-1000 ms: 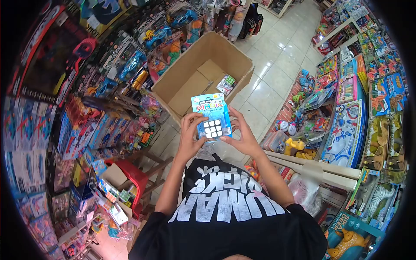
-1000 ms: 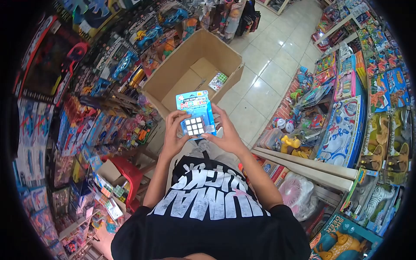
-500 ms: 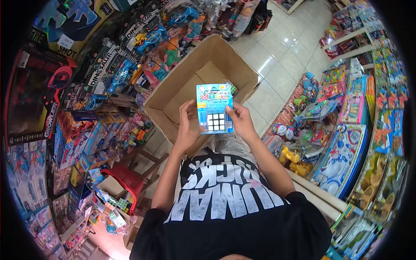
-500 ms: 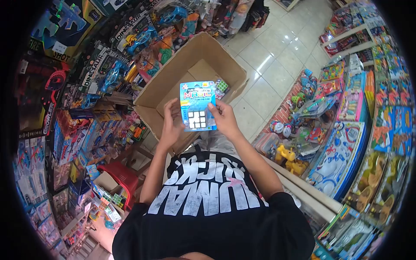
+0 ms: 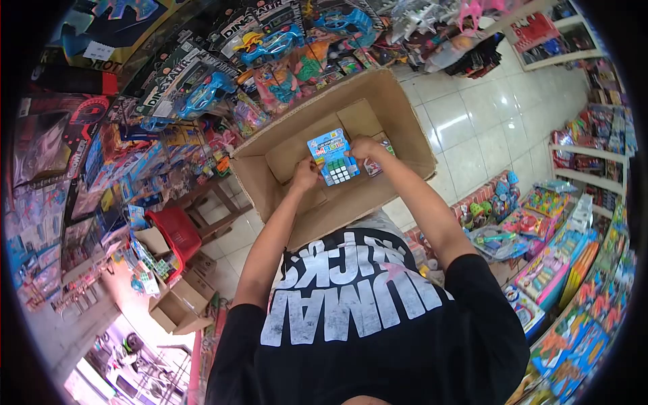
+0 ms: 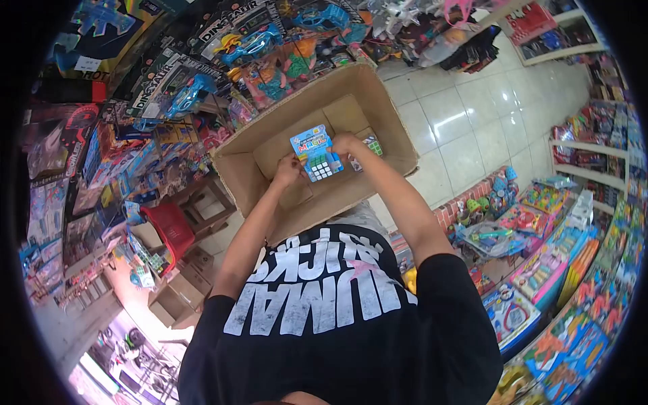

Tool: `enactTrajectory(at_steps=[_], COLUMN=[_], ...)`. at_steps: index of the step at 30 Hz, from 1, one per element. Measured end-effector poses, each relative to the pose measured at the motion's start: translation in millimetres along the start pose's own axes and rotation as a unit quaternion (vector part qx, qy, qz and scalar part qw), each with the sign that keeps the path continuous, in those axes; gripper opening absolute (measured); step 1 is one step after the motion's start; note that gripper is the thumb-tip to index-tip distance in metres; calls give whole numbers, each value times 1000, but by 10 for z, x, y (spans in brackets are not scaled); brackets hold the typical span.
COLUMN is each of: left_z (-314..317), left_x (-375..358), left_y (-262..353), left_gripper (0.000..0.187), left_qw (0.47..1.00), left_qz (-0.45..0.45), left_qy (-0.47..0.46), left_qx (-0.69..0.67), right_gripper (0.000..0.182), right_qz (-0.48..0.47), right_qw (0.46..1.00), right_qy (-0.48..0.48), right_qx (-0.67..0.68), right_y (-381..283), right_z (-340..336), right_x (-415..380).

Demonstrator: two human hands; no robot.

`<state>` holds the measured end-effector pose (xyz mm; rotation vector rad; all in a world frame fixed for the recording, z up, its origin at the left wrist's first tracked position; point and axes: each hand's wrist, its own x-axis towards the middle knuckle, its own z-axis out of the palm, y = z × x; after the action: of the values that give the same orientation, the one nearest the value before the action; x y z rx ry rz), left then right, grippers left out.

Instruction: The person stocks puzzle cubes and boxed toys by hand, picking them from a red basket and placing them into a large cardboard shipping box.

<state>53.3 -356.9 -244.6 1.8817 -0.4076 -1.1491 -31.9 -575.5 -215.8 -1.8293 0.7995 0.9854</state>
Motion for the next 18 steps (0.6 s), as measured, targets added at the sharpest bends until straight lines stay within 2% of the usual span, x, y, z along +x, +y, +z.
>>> enactTrajectory(at_steps=[1,2,3,4,5,7,8,9,10,11,14,16,17,18], left_z=[60,122,188,242,280,341,392,485,542,607,797,909,942,930], left_x=[63,126,170,199,229,299,320,379,382,378,390,518,525,467], left_y=[-63,-106,-115,-130,-144,-162,-217,-454,-518,-578,-584,-712,-703,-513], left_gripper=[23,23,23,22,22,23,23,26,29,29,35,38,38,40], left_qw=[999,999,994,986,986,972,972,969,959,960,972,979,980,965], left_qz=[-39,-44,-85,-126,-132,-173,-176,-113,-48,-52,-72,-138,-138,-141], left_qy=[10,16,14,11,14,-43,-42,-38,-35,-33,-40,2,5,29], left_qx=[14,10,61,111,106,156,152,215,277,275,222,147,146,219], right_gripper=[42,42,43,40,40,38,40,40,40,40,40,38,35,35], right_qz=[-3,-49,-96,-83,-86,-49,-34,-36,-39,-41,-59,-59,-57,-59], right_qw=[1000,990,962,950,948,930,921,920,930,935,926,937,949,948], right_qy=[-8,1,9,31,25,202,147,143,66,-12,3,11,23,23], right_qx=[-6,-133,-256,-301,-305,-302,-360,-364,-360,-353,-374,-343,-309,-311], right_y=[130,276,246,253,333,319,333,401,456,523,520,420,356,383], right_z=[70,155,134,162,194,121,53,23,3,5,-53,-118,-158,-128], right_x=[364,749,792,795,743,375,412,543,675,783,788,660,592,667])
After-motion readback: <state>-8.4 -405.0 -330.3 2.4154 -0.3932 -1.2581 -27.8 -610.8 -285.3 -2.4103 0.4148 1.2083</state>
